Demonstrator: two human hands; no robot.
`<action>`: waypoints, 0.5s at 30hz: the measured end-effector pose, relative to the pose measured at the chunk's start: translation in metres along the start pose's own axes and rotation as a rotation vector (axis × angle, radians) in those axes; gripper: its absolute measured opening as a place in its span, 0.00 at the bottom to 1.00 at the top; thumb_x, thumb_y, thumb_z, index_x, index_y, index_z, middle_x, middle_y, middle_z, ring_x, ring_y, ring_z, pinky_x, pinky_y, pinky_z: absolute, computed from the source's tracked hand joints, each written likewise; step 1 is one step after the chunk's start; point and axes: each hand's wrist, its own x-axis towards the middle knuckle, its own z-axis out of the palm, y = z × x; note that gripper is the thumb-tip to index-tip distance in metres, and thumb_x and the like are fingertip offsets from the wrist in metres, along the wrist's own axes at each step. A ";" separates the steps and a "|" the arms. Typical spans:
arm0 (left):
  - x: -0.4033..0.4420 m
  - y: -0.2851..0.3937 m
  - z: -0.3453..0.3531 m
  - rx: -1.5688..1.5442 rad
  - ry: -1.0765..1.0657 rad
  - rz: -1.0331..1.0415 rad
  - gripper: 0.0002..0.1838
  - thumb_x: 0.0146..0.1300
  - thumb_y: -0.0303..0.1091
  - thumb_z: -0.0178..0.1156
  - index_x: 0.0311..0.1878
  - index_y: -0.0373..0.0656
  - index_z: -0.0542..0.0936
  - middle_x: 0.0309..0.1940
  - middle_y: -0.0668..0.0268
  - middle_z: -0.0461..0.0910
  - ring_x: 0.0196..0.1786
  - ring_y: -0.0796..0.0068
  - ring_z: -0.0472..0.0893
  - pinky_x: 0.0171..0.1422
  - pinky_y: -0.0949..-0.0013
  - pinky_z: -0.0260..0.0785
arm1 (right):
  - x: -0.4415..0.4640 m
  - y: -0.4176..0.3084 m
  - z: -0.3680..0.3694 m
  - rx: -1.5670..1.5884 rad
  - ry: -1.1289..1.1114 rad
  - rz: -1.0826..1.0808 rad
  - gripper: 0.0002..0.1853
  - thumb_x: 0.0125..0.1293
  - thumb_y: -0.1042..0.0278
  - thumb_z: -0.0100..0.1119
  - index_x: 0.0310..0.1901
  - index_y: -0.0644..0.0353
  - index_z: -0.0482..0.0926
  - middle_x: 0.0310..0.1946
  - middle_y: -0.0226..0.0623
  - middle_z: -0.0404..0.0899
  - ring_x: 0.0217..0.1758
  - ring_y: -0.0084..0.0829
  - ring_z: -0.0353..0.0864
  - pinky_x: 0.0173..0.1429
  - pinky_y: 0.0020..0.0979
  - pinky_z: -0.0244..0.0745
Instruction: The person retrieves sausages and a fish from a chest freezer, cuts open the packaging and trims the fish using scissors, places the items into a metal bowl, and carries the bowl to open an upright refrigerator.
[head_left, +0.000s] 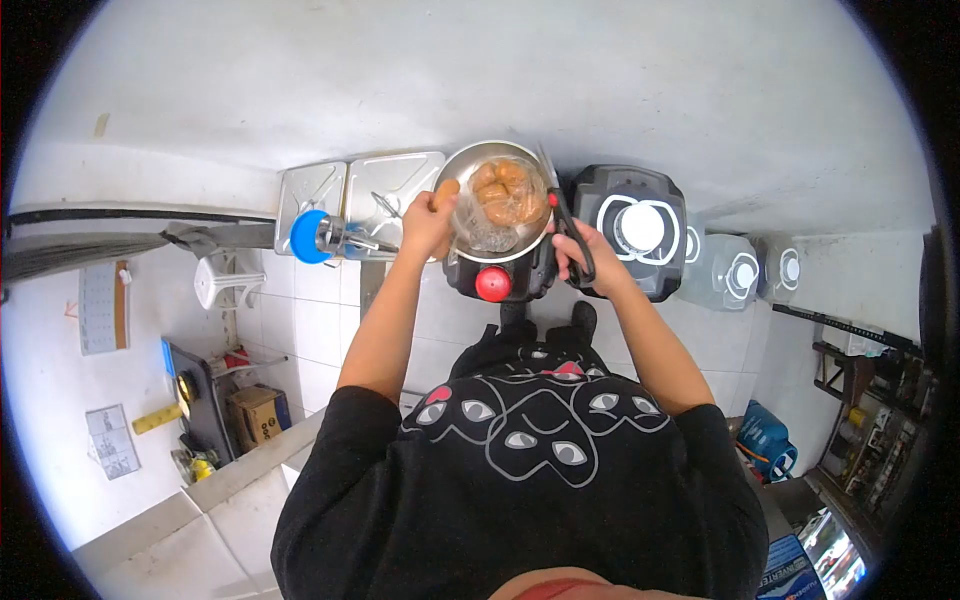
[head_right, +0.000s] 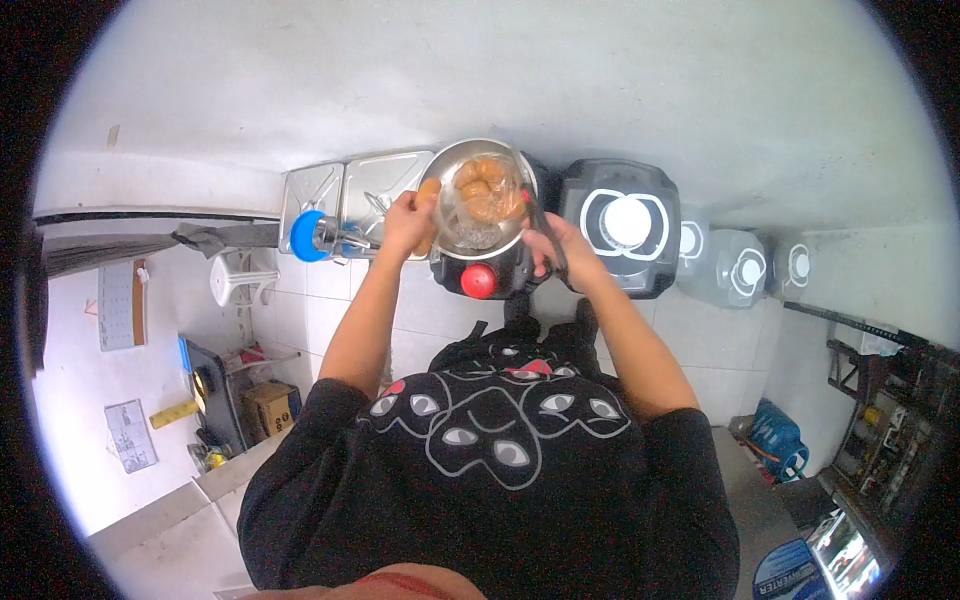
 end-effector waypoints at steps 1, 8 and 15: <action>0.000 0.000 0.005 0.009 0.053 0.083 0.24 0.55 0.44 0.62 0.49 0.37 0.72 0.29 0.58 0.77 0.28 0.61 0.77 0.39 0.64 0.73 | -0.004 -0.003 -0.004 -0.009 0.022 -0.008 0.17 0.64 0.61 0.55 0.50 0.61 0.71 0.17 0.27 0.69 0.19 0.21 0.70 0.25 0.23 0.66; -0.019 0.040 0.022 0.289 -0.010 0.465 0.34 0.46 0.46 0.69 0.57 0.48 0.70 0.57 0.47 0.62 0.61 0.43 0.63 0.62 0.52 0.60 | -0.043 -0.002 -0.030 -0.006 0.174 -0.035 0.17 0.62 0.60 0.59 0.48 0.60 0.72 0.17 0.28 0.70 0.18 0.21 0.70 0.24 0.23 0.63; -0.027 0.066 0.065 0.409 0.092 0.292 0.23 0.44 0.48 0.71 0.40 0.45 0.79 0.62 0.48 0.60 0.66 0.43 0.55 0.65 0.49 0.57 | -0.086 0.018 -0.059 0.035 0.239 -0.059 0.17 0.61 0.61 0.60 0.47 0.60 0.73 0.17 0.27 0.70 0.17 0.22 0.71 0.23 0.23 0.63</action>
